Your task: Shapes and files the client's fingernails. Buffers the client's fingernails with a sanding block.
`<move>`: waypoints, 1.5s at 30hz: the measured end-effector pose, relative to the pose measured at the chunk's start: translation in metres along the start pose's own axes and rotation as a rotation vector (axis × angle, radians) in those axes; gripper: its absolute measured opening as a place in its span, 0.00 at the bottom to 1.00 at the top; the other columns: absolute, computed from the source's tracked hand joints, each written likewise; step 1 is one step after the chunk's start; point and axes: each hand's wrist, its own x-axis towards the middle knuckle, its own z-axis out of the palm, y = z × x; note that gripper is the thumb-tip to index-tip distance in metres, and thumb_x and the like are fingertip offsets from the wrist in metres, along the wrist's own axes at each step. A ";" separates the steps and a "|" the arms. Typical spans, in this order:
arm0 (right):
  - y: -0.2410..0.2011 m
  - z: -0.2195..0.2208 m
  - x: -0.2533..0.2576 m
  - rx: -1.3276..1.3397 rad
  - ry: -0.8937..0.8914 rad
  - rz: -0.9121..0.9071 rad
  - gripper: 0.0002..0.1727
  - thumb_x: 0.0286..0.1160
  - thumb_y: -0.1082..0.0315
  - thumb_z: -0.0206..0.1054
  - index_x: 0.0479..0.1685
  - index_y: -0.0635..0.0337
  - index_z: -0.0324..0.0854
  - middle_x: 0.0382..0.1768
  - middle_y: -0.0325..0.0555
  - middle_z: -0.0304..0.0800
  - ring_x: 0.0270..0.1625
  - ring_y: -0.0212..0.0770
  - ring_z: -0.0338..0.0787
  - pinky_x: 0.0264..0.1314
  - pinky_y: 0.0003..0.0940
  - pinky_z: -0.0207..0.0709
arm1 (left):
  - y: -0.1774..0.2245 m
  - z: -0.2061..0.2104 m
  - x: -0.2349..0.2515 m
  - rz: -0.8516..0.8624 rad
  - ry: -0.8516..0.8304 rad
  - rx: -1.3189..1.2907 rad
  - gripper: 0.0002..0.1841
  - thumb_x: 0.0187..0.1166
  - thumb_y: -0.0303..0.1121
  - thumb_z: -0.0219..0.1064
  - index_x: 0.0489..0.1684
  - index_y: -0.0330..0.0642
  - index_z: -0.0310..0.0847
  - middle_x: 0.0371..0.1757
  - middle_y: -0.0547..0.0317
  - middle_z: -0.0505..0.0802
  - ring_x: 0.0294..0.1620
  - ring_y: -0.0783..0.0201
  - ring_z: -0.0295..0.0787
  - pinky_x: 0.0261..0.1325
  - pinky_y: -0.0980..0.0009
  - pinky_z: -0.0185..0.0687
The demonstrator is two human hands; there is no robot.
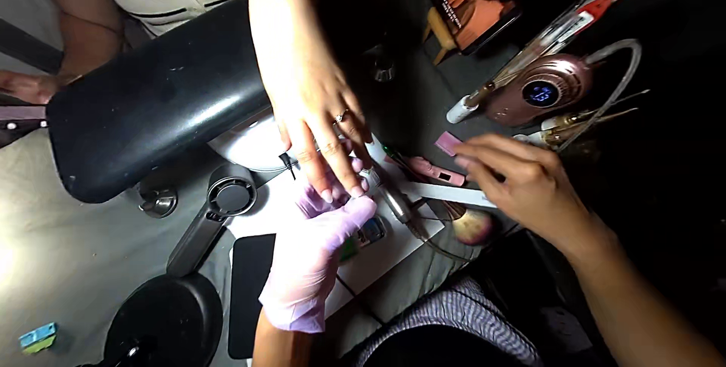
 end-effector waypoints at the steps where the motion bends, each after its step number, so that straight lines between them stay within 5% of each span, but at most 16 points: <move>1: 0.003 -0.001 0.006 -0.081 -0.005 0.011 0.16 0.83 0.72 0.60 0.59 0.62 0.91 0.54 0.54 0.94 0.41 0.48 0.94 0.42 0.43 0.88 | -0.001 -0.002 -0.001 0.005 -0.018 0.016 0.26 0.57 0.19 0.78 0.59 0.45 0.83 0.47 0.60 0.92 0.48 0.69 0.91 0.55 0.73 0.89; 3: 0.010 0.002 0.012 -0.208 -0.122 0.071 0.20 0.77 0.74 0.61 0.65 0.55 0.90 0.68 0.51 0.90 0.44 0.56 0.95 0.40 0.58 0.86 | -0.003 -0.007 0.000 0.016 -0.069 -0.025 0.23 0.61 0.27 0.80 0.58 0.44 0.82 0.48 0.60 0.92 0.52 0.67 0.90 0.64 0.68 0.86; 5: 0.020 0.009 0.017 -0.238 -0.232 0.089 0.23 0.73 0.74 0.65 0.68 0.51 0.90 0.74 0.46 0.87 0.43 0.57 0.96 0.37 0.63 0.85 | -0.004 -0.008 0.002 0.001 -0.055 -0.096 0.18 0.68 0.29 0.77 0.56 0.41 0.82 0.49 0.56 0.92 0.55 0.64 0.90 0.69 0.64 0.83; 9: 0.028 0.006 0.021 -0.193 -0.247 0.021 0.17 0.76 0.73 0.69 0.63 0.59 0.90 0.64 0.49 0.92 0.48 0.55 0.96 0.47 0.60 0.88 | -0.005 -0.006 0.004 -0.041 -0.068 -0.176 0.20 0.69 0.25 0.75 0.60 0.39 0.80 0.48 0.55 0.92 0.52 0.64 0.91 0.67 0.66 0.85; 14: -0.027 -0.007 0.020 0.104 0.190 -0.005 0.22 0.69 0.59 0.76 0.56 0.66 0.88 0.56 0.53 0.91 0.52 0.38 0.94 0.45 0.32 0.92 | -0.009 -0.002 0.003 -0.062 -0.146 -0.302 0.21 0.77 0.24 0.69 0.70 0.36 0.76 0.55 0.48 0.93 0.57 0.57 0.92 0.71 0.60 0.84; 18: -0.071 -0.001 0.017 0.408 0.384 -0.065 0.25 0.64 0.61 0.80 0.59 0.63 0.82 0.58 0.44 0.88 0.54 0.36 0.93 0.52 0.32 0.95 | -0.006 -0.003 0.003 -0.013 -0.239 -0.380 0.25 0.87 0.49 0.59 0.73 0.40 0.76 0.69 0.42 0.88 0.68 0.48 0.88 0.74 0.54 0.81; 23: -0.085 0.003 0.017 0.492 0.378 -0.120 0.22 0.69 0.59 0.77 0.61 0.56 0.85 0.54 0.40 0.91 0.50 0.34 0.93 0.51 0.31 0.93 | -0.006 -0.003 0.001 -0.020 -0.237 -0.447 0.25 0.93 0.45 0.46 0.75 0.34 0.72 0.69 0.38 0.86 0.71 0.46 0.86 0.76 0.54 0.79; 26: -0.087 0.005 0.021 0.538 0.362 -0.107 0.19 0.70 0.61 0.76 0.58 0.57 0.86 0.58 0.42 0.87 0.52 0.35 0.93 0.51 0.31 0.94 | -0.009 -0.004 0.001 -0.006 -0.233 -0.387 0.20 0.92 0.38 0.51 0.73 0.35 0.74 0.68 0.41 0.88 0.69 0.50 0.87 0.76 0.56 0.79; 30: -0.087 0.005 0.028 0.675 0.282 -0.018 0.18 0.81 0.58 0.65 0.67 0.48 0.75 0.57 0.36 0.89 0.46 0.33 0.94 0.45 0.29 0.93 | -0.014 -0.006 0.002 0.026 -0.186 -0.293 0.14 0.86 0.35 0.62 0.60 0.35 0.81 0.57 0.50 0.89 0.62 0.59 0.87 0.73 0.61 0.79; 34: -0.085 0.002 0.045 0.687 0.128 0.041 0.14 0.84 0.65 0.56 0.47 0.55 0.89 0.52 0.37 0.88 0.36 0.28 0.88 0.30 0.22 0.85 | -0.012 -0.006 0.001 0.034 -0.085 -0.211 0.08 0.80 0.28 0.66 0.49 0.37 0.87 0.49 0.53 0.92 0.55 0.63 0.89 0.68 0.64 0.82; 38: -0.089 0.001 0.074 0.689 -0.117 0.038 0.07 0.85 0.64 0.64 0.41 0.53 0.85 0.25 0.27 0.83 0.19 0.20 0.77 0.16 0.13 0.70 | -0.005 -0.004 -0.002 -0.003 0.051 -0.132 0.02 0.71 0.26 0.73 0.35 0.42 0.91 0.34 0.58 0.92 0.40 0.68 0.90 0.54 0.70 0.87; 41: -0.088 0.001 0.085 0.801 -0.279 0.024 0.10 0.86 0.66 0.64 0.38 0.56 0.89 0.23 0.30 0.84 0.18 0.21 0.76 0.15 0.13 0.68 | 0.003 -0.002 -0.003 0.039 0.101 -0.039 0.06 0.73 0.26 0.71 0.44 0.42 0.89 0.35 0.58 0.92 0.39 0.69 0.90 0.50 0.72 0.88; 45: -0.097 0.003 0.087 0.806 -0.176 -0.012 0.04 0.79 0.72 0.70 0.37 0.60 0.88 0.30 0.33 0.87 0.23 0.21 0.80 0.19 0.12 0.74 | 0.010 -0.001 -0.006 0.032 0.097 0.018 0.09 0.77 0.27 0.68 0.52 0.43 0.87 0.39 0.59 0.93 0.41 0.70 0.91 0.48 0.74 0.89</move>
